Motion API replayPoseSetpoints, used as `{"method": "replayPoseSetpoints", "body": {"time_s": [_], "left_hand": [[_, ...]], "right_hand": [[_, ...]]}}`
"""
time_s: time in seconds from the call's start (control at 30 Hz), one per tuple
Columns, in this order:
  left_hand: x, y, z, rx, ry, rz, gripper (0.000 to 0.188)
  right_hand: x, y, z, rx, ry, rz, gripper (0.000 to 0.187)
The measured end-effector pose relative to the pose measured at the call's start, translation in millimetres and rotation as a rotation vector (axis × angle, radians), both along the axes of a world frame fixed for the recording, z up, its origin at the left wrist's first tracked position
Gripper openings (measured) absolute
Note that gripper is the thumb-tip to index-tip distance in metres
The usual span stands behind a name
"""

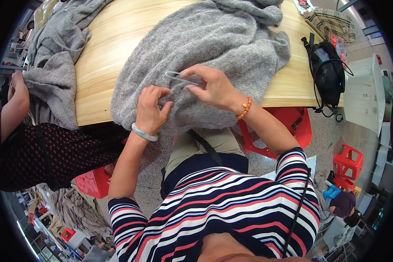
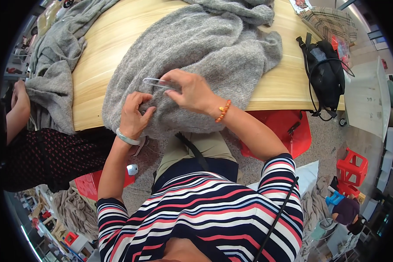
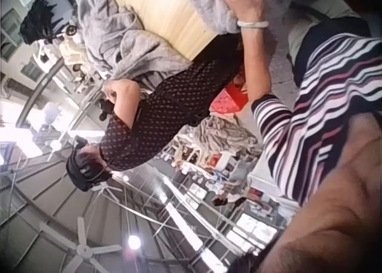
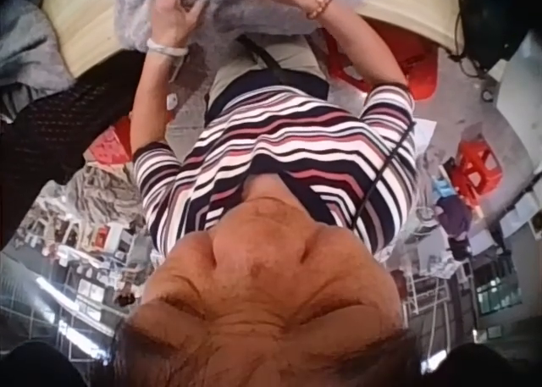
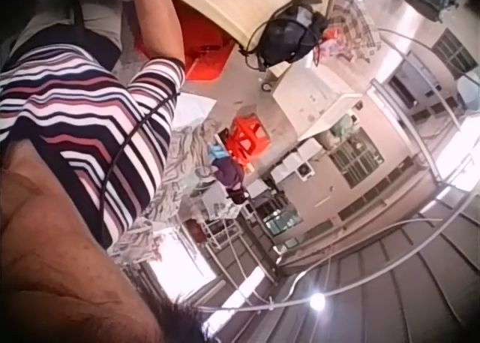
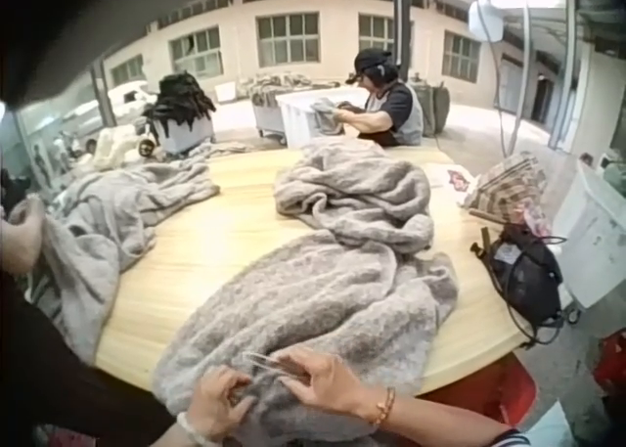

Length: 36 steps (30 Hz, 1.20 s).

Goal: Inspecting a grey knitted garment and using a small needle tool to repair loose threads or snags.

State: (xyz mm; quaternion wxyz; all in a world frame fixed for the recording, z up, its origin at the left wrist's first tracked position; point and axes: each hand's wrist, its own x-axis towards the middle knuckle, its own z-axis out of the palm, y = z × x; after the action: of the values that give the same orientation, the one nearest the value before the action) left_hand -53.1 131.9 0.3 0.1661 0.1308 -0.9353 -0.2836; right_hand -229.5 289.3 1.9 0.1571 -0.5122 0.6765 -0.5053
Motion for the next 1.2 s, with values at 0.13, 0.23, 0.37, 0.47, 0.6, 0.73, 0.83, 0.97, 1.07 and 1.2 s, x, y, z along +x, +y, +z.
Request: {"method": "replayPoseSetpoints", "body": {"time_s": [0.13, 0.23, 0.37, 0.47, 0.6, 0.73, 0.83, 0.97, 1.07, 1.2], "left_hand": [[7, -9, -16, 0.529, -0.033, 0.076, 0.027], [10, -18, -19, 0.835, 0.005, 0.04, 0.028], [12, -24, -15, 1.046, -0.009, 0.029, 0.032], [10, -17, -4, 1.034, -0.009, 0.018, 0.031], [6, -11, 7, 0.989, -0.222, 0.014, 0.024], [3, -10, 1, 1.081, -0.189, 0.047, 0.017], [3, -12, 0, 1.109, -0.19, 0.046, 0.016], [4, -14, -3, 1.061, -0.21, 0.027, 0.013], [7, -12, -8, 1.029, -0.188, 0.026, 0.011], [8, -7, -8, 0.953, -0.192, 0.031, 0.009]], "right_hand": [[11, -21, -24, 0.021, 0.071, 0.071, 0.034], [12, -27, -13, 0.19, -0.029, 0.122, 0.026], [5, -30, -12, 0.309, -0.287, 0.209, 0.021], [3, -30, -4, 0.375, -0.376, 0.226, 0.022], [0, -30, -11, 0.359, -0.538, 0.242, 0.023], [-1, -28, -4, 0.403, -0.755, 0.281, 0.024], [-2, -24, -2, 0.418, -0.766, 0.282, 0.024], [6, -24, -3, 0.264, -0.414, 0.291, 0.027], [11, -22, 17, 0.429, -0.172, 0.273, 0.026], [10, -23, 7, 0.464, -0.208, 0.275, 0.023]]}}
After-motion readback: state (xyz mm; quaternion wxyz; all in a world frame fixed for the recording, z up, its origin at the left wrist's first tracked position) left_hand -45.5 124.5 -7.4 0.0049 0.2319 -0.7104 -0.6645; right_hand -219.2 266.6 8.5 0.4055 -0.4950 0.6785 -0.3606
